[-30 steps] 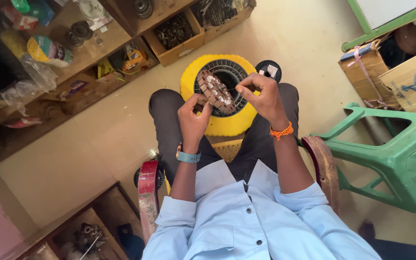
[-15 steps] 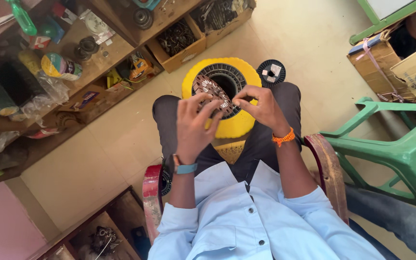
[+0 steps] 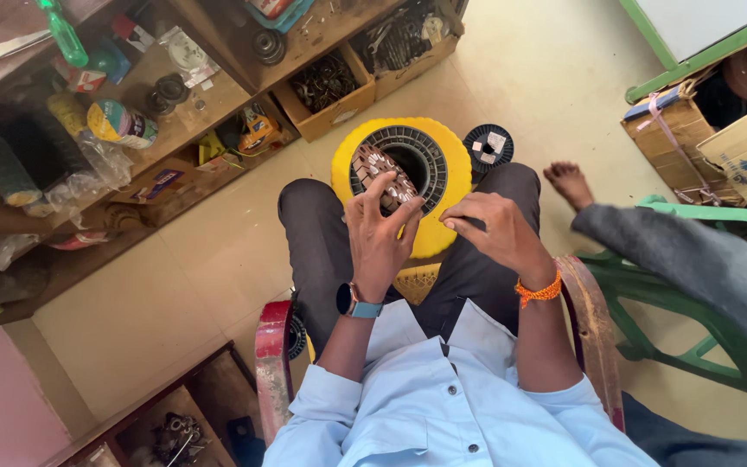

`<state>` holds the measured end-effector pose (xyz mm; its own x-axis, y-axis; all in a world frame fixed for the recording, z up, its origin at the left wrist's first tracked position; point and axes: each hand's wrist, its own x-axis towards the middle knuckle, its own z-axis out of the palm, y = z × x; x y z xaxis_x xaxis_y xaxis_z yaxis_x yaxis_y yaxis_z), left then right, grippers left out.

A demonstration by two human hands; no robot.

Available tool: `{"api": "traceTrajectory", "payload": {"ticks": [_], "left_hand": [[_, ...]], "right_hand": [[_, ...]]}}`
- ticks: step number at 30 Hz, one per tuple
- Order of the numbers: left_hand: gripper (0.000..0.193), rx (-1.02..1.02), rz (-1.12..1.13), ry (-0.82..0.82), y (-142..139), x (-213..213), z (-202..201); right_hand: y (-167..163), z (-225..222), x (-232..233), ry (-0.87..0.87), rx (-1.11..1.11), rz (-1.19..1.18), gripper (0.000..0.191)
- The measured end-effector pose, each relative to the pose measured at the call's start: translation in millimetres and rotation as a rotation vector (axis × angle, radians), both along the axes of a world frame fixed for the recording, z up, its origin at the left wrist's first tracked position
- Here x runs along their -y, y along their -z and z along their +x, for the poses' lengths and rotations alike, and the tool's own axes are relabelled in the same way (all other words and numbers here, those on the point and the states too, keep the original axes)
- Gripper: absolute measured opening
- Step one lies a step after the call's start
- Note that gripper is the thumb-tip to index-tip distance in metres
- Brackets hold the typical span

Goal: The person places a fan motor rotor on a yellow container and inserts small white rectangular pieces into slots around the rotor. They rotate the rotor and continue inserting pieces one by one, adjusting their position with both hands.

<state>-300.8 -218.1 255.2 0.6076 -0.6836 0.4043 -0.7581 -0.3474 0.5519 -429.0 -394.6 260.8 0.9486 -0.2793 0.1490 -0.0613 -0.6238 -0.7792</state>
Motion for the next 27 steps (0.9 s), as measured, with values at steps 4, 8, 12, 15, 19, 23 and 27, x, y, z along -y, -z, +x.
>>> {"api": "traceTrajectory", "payload": {"ticks": [4,8,12,15,19,23,27], "left_hand": [[0.023,-0.009,-0.035,-0.036,6,0,-4],[0.023,-0.008,-0.123,-0.085,9,3,-8],[0.023,-0.128,-0.288,-0.149,11,4,-14],[0.018,-0.314,-0.423,-0.209,12,1,-16],[0.013,-0.393,-0.441,-0.266,14,-1,-12],[0.012,-0.467,-0.460,-0.308,17,0,-10],[0.011,-0.501,-0.515,-0.273,23,-2,-9]], "right_hand": [[-8,10,2,-0.011,-0.031,-0.024,0.011],[-15,26,6,-0.071,0.024,-0.083,0.010],[-22,44,10,-0.126,0.068,-0.074,0.011],[-23,58,8,-0.148,0.053,-0.068,0.010],[-18,71,1,-0.155,0.081,-0.004,0.011],[-11,77,-5,-0.146,0.116,0.010,0.012],[-9,76,-6,-0.108,0.093,0.029,0.011]]}}
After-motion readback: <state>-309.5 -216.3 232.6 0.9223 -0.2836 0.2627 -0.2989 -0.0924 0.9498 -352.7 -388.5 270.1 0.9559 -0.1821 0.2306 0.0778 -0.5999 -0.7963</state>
